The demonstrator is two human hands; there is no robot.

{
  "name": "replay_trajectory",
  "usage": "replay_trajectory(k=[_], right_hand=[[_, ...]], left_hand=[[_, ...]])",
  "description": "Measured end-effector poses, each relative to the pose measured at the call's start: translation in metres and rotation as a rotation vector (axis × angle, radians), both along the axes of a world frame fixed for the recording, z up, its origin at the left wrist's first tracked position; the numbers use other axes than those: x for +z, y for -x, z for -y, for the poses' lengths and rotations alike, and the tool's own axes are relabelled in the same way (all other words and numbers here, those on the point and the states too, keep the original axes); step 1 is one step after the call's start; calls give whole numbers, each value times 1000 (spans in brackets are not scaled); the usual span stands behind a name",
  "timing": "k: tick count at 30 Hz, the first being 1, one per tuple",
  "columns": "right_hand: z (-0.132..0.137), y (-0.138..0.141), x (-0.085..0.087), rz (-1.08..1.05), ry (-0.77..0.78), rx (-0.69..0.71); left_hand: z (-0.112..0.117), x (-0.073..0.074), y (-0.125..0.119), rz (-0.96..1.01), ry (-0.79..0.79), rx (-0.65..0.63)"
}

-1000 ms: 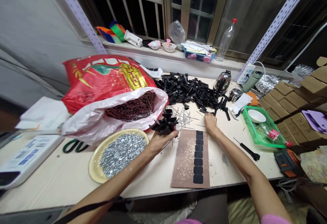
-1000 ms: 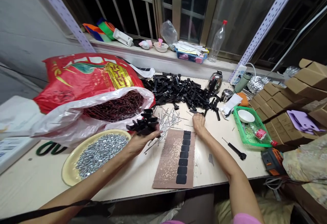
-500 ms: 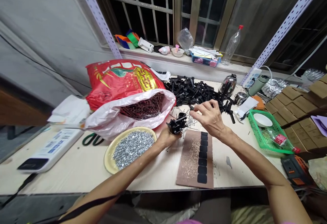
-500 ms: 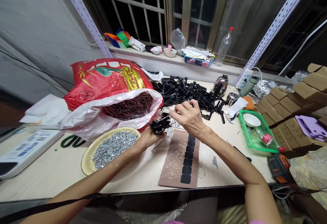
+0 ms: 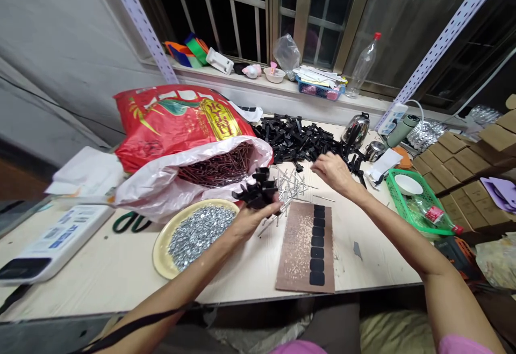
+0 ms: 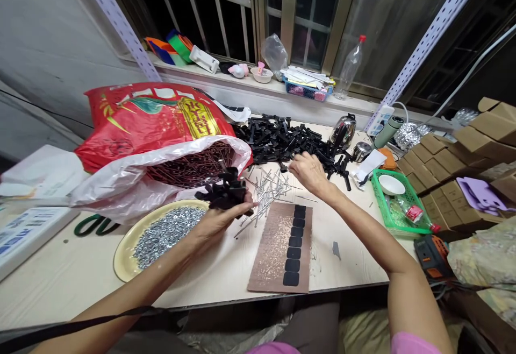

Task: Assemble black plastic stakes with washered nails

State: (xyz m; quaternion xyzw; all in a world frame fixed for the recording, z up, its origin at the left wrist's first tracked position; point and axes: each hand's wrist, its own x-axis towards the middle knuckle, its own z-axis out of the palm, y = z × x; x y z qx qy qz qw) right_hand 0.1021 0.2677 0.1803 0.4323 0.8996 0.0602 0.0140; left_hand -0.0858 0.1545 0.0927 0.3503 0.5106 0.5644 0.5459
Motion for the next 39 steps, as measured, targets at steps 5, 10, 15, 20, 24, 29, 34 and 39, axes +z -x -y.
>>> replay_trajectory(k=[5, 10, 15, 20, 24, 29, 34, 39], right_hand=[[0, -27, -66, 201, 130, -181], [4, -32, -74, 176, 89, -152], [19, -19, -25, -92, -55, 47], [35, 11, 9, -289, -325, 460], [35, 29, 15, -186, -351, 588], [43, 42, 26, -96, -207, 733], [42, 46, 31, -240, 41, 772], [2, 26, 5, -374, 167, 248]], left_hand=[[1, 2, 0, -38, 20, 67], [-8, -6, -5, -153, 3, 93], [-14, -6, -5, -218, 42, 31], [-12, 3, -9, -270, 10, -48], [-12, 7, -10, -340, 13, -86], [-13, 4, -7, -374, 19, -71], [-13, 1, -6, -326, 38, -30], [-10, 8, 2, -258, 14, 49]])
